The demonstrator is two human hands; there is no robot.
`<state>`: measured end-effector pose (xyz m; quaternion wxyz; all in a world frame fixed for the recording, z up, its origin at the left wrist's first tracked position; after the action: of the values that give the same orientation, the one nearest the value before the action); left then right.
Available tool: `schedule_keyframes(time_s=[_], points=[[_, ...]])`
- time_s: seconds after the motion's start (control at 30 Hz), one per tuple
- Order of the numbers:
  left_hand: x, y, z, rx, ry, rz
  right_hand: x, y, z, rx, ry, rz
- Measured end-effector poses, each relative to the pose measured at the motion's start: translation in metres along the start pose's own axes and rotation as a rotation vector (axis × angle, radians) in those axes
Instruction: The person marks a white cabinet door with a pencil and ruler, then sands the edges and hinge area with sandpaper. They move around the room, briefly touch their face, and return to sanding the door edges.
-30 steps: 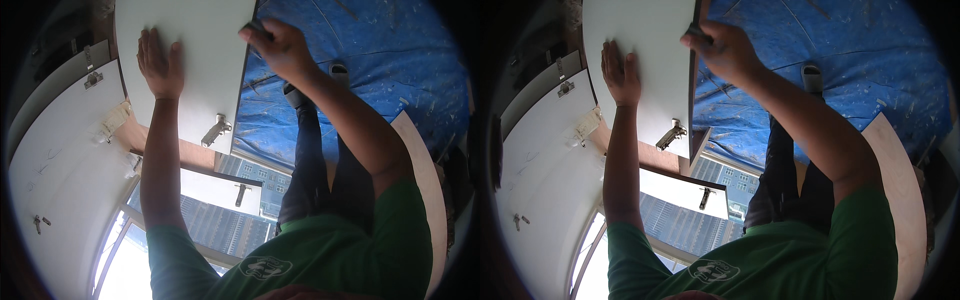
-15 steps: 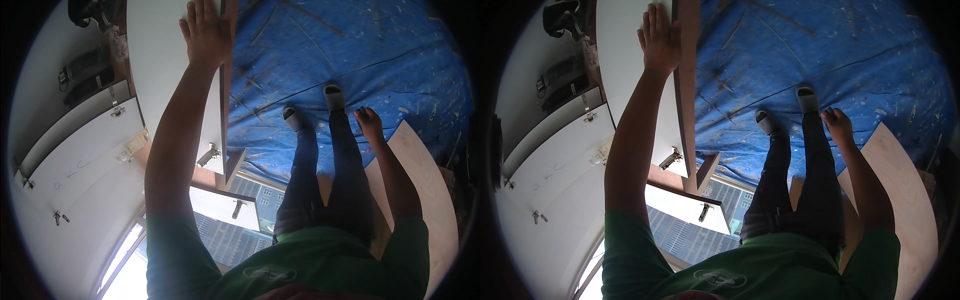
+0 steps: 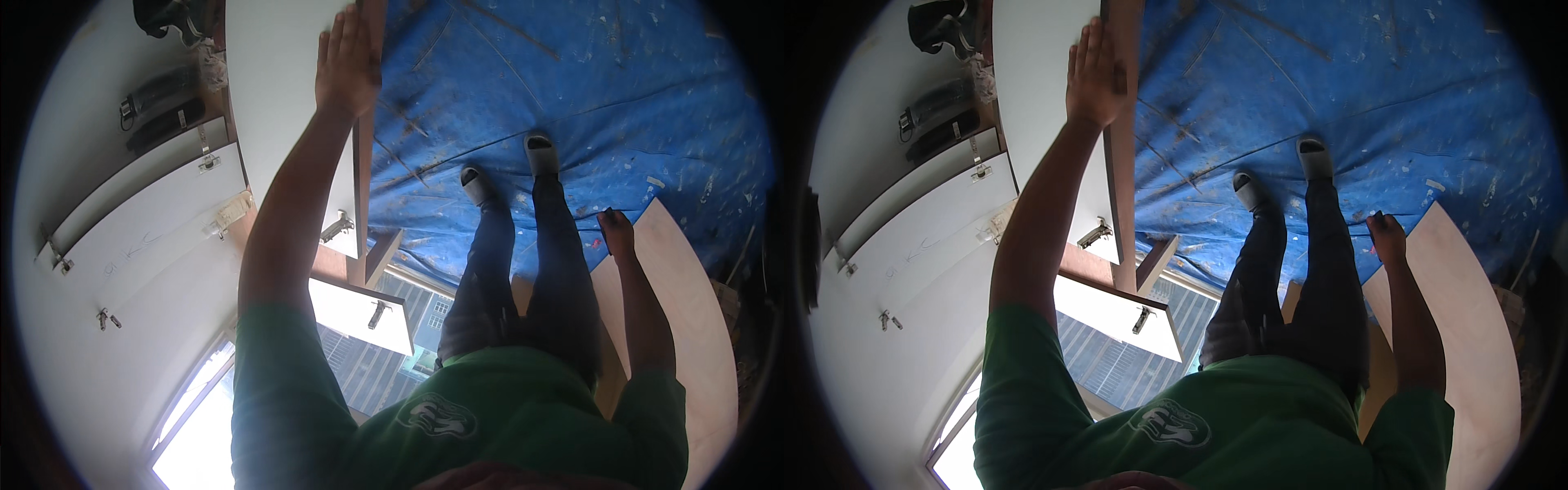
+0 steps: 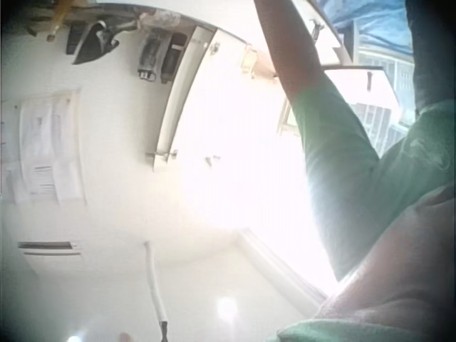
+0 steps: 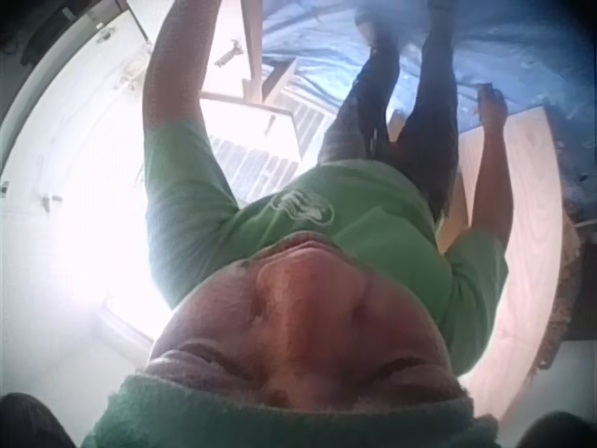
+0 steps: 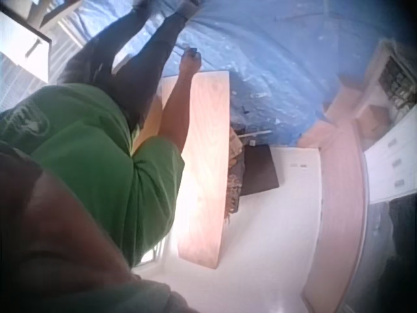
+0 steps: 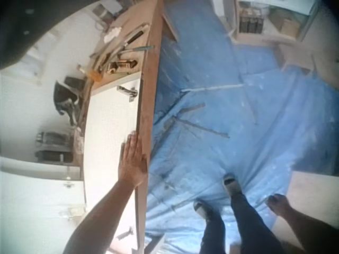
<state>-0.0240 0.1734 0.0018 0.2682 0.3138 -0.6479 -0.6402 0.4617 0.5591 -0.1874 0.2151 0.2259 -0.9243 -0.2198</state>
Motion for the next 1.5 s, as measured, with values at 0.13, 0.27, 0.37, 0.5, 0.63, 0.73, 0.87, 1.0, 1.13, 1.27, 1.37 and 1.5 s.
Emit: schedule_keyframes(time_s=[0.13,0.27,0.37,0.5,0.63,0.73,0.87,1.0,1.13,1.27,1.37,1.5], points=[[-0.014,0.001,-0.109,0.176,0.145,0.043,-0.003,0.017,0.000,-0.050,0.073,-0.162],[-0.028,0.003,-0.183,0.428,0.193,0.144,-0.012,0.029,-0.003,0.091,-0.126,0.129],[-0.027,0.012,-0.198,0.464,0.156,0.159,0.017,0.038,0.010,0.059,0.078,0.063],[-0.020,0.016,-0.152,0.295,0.103,0.126,0.099,0.030,0.003,0.138,0.283,-0.004],[-0.013,0.013,-0.066,0.234,0.055,0.161,0.119,-0.015,-0.001,0.257,0.342,-0.080],[-0.002,0.018,-0.016,0.159,0.017,0.189,0.172,-0.019,-0.036,0.415,0.209,0.227],[0.008,0.009,0.045,0.021,-0.033,0.176,0.173,-0.046,-0.036,0.436,0.244,0.459],[0.027,0.005,0.084,-0.044,0.032,0.160,0.191,-0.054,-0.042,0.407,0.349,0.508],[0.052,-0.002,0.099,-0.037,0.144,-0.071,0.219,-0.052,-0.038,0.421,0.238,0.709],[0.075,0.007,0.078,-0.009,0.262,-0.177,0.274,-0.039,-0.023,0.396,0.250,0.742],[0.101,0.001,0.065,-0.073,0.383,-0.234,0.326,-0.035,0.000,0.353,0.277,0.811],[0.103,0.001,0.060,-0.131,0.407,-0.233,0.413,-0.010,0.033,0.138,0.457,0.857]])
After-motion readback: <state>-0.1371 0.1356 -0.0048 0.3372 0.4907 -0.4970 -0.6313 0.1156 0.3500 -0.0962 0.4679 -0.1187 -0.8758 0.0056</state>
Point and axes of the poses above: each hand's wrist, its own z-axis towards the middle knuckle, its own y-axis out of the back of the hand, x = y × z, the point moved 6 cm from there along z, towards the middle knuckle, and after that the axes turned 12 degrees about -z, right-handed, at the moved point
